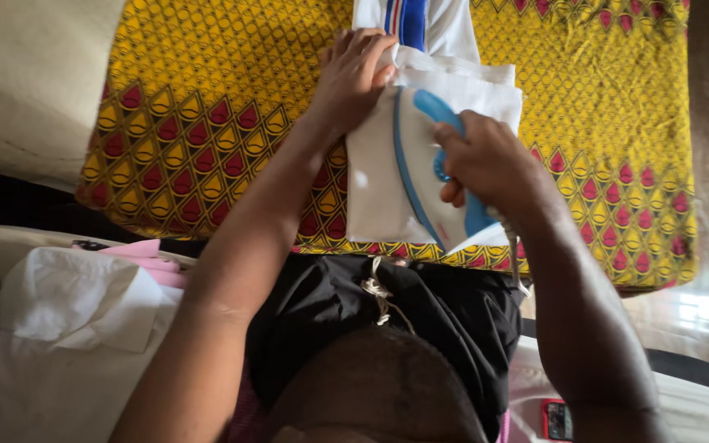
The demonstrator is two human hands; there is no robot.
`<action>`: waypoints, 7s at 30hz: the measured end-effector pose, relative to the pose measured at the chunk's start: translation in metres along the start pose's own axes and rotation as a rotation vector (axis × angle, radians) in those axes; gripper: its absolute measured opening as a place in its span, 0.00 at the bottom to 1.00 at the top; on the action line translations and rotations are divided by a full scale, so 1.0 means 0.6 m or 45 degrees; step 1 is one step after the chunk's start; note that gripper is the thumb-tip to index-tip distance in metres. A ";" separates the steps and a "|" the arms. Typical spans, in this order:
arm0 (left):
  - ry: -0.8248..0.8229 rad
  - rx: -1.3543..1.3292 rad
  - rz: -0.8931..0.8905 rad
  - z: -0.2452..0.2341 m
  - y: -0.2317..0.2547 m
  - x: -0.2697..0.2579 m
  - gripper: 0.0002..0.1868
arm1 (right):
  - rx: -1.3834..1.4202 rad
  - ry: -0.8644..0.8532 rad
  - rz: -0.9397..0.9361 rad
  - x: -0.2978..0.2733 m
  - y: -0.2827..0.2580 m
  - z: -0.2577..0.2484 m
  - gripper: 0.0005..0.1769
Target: The person irons a white t-shirt on a patterned bedsheet, repeatedly folding and pressing different sections of the garment. The person uses a blue and white iron to smooth the fabric and folds the shirt into a compact stack.
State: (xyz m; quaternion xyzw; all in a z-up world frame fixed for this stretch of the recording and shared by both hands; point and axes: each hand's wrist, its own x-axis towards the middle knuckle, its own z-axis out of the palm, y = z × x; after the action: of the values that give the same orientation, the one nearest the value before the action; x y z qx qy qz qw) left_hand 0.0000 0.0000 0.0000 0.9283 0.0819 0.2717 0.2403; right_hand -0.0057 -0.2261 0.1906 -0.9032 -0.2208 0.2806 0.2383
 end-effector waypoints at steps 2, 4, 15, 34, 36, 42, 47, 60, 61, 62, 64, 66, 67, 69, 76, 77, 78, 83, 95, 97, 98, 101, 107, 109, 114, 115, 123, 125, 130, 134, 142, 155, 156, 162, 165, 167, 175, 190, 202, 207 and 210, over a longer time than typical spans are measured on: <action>0.007 0.048 0.028 0.002 0.006 -0.001 0.23 | -0.003 0.057 0.046 0.003 0.019 -0.014 0.25; 0.034 0.061 0.047 0.005 0.011 -0.007 0.22 | -0.001 0.107 0.087 -0.005 0.040 -0.022 0.25; 0.092 0.129 0.107 -0.009 0.010 -0.005 0.26 | 0.243 0.199 0.239 -0.035 0.136 -0.074 0.21; -0.379 0.094 0.069 -0.082 0.102 -0.035 0.43 | 0.163 0.297 0.144 0.007 0.054 -0.131 0.21; -0.346 0.081 0.085 -0.077 0.096 -0.042 0.42 | 0.137 0.363 0.206 -0.010 0.061 -0.139 0.19; -0.369 0.067 0.072 -0.072 0.090 -0.042 0.43 | 0.257 0.226 0.358 -0.068 0.150 -0.143 0.21; -0.326 0.152 0.146 -0.068 0.083 -0.042 0.43 | 0.030 0.129 0.691 -0.131 0.256 -0.125 0.26; -0.595 -0.040 0.525 -0.009 0.383 -0.152 0.57 | 0.512 0.620 0.365 -0.183 0.401 -0.161 0.21; -0.625 -0.059 0.515 -0.004 0.384 -0.158 0.57 | 0.542 0.612 0.345 -0.182 0.394 -0.164 0.21; -0.655 -0.078 0.505 -0.001 0.386 -0.164 0.57 | 0.573 0.605 0.325 -0.180 0.385 -0.167 0.21; -0.644 -0.167 0.480 -0.010 0.383 -0.175 0.55 | 0.626 0.472 0.243 -0.170 0.363 -0.185 0.19; -0.533 -0.285 0.472 -0.030 0.370 -0.164 0.49 | 0.683 0.386 0.118 -0.142 0.326 -0.199 0.20; -0.521 -0.301 0.322 -0.045 0.358 -0.159 0.45 | 0.719 0.369 0.059 -0.134 0.308 -0.197 0.20; -0.503 -0.347 0.027 -0.080 0.317 -0.152 0.39 | 0.710 0.335 -0.014 -0.115 0.268 -0.191 0.20; -0.286 0.212 0.147 -0.094 0.206 -0.125 0.42 | 0.471 0.122 -0.173 0.074 0.110 -0.127 0.19; -0.284 0.216 0.143 -0.090 0.203 -0.129 0.42 | 0.423 0.113 -0.175 0.095 0.102 -0.110 0.19; -0.309 0.220 0.116 -0.087 0.201 -0.130 0.42 | 0.354 0.103 -0.161 0.118 0.097 -0.100 0.19; -0.368 0.206 0.065 -0.086 0.205 -0.130 0.43 | 0.207 0.199 -0.081 0.160 0.131 -0.100 0.19; -0.415 0.227 -0.130 -0.092 0.196 -0.128 0.52 | 0.038 0.266 0.144 0.093 0.205 -0.136 0.21; -0.424 0.282 -0.137 -0.103 0.196 -0.143 0.50 | 0.063 0.303 0.183 0.085 0.211 -0.137 0.22; -0.427 0.312 -0.141 -0.111 0.195 -0.152 0.48 | 0.077 0.322 0.199 0.083 0.213 -0.139 0.22; -0.351 0.326 -0.065 -0.134 0.195 -0.191 0.46 | 0.052 0.277 0.163 0.073 0.215 -0.150 0.20; -0.209 0.278 -0.112 -0.164 0.199 -0.270 0.39 | 0.366 0.300 0.163 0.027 0.160 -0.144 0.20; -0.169 0.272 -0.108 -0.167 0.205 -0.282 0.37 | 0.421 0.361 -0.003 0.005 0.135 -0.134 0.23; -0.165 0.298 -0.098 -0.174 0.210 -0.288 0.37 | 0.273 0.016 -0.305 -0.003 0.031 -0.077 0.27; -0.179 0.301 -0.102 -0.173 0.209 -0.288 0.37 | 0.272 -0.037 -0.316 0.005 0.009 -0.054 0.27; -0.166 0.281 -0.098 -0.173 0.205 -0.289 0.38 | 0.067 -0.076 -0.421 0.040 -0.073 0.030 0.31; -0.166 0.275 -0.102 -0.174 0.207 -0.286 0.39 | 0.006 -0.096 -0.374 0.027 -0.066 0.032 0.32; -0.144 0.308 -0.068 -0.168 0.203 -0.297 0.39 | -0.069 0.014 -0.219 -0.006 -0.054 0.031 0.32; -0.058 0.172 -0.057 -0.168 0.196 -0.293 0.40 | 0.015 -0.109 -0.159 -0.039 -0.069 0.024 0.32; 0.105 -0.206 -0.201 -0.176 0.184 -0.300 0.24 | 0.037 -0.152 -0.180 -0.055 -0.074 0.059 0.32; -0.355 0.382 -0.329 -0.116 0.204 -0.200 0.32 | -0.072 -0.031 0.032 -0.096 -0.007 0.028 0.33; -0.360 0.392 -0.327 -0.115 0.202 -0.201 0.32 | -0.072 -0.018 0.080 -0.098 0.002 0.022 0.32; -0.395 0.425 -0.319 -0.110 0.192 -0.212 0.33 | -0.069 0.126 0.322 -0.106 0.068 -0.014 0.33; -0.403 0.410 -0.324 -0.110 0.193 -0.211 0.32 | -0.013 0.250 0.312 -0.109 0.101 -0.027 0.32; -0.404 0.413 -0.326 -0.111 0.196 -0.212 0.32 | 0.052 0.281 0.272 -0.107 0.118 -0.043 0.32; -0.376 0.414 -0.315 -0.113 0.198 -0.211 0.33 | 0.308 0.295 -0.104 -0.063 0.087 -0.076 0.30; -0.235 0.435 -0.242 -0.108 0.197 -0.213 0.33 | 0.097 0.336 -0.152 0.010 0.104 -0.099 0.28; -0.165 0.351 -0.232 -0.114 0.203 -0.211 0.33 | -0.095 0.178 -0.368 0.096 0.006 -0.064 0.30; -0.220 0.390 -0.241 -0.124 0.198 -0.184 0.27 | -0.127 0.094 -0.151 0.092 0.037 -0.087 0.30; -0.367 0.302 -0.329 -0.117 0.167 -0.126 0.18 | -0.134 0.091 -0.044 0.098 0.040 -0.113 0.33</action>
State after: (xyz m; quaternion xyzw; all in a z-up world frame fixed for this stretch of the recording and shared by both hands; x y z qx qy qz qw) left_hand -0.0997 -0.0804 0.0658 0.9611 0.1963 0.0915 0.1713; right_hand 0.0858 -0.2344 0.2031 -0.9200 -0.2422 0.2318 0.2029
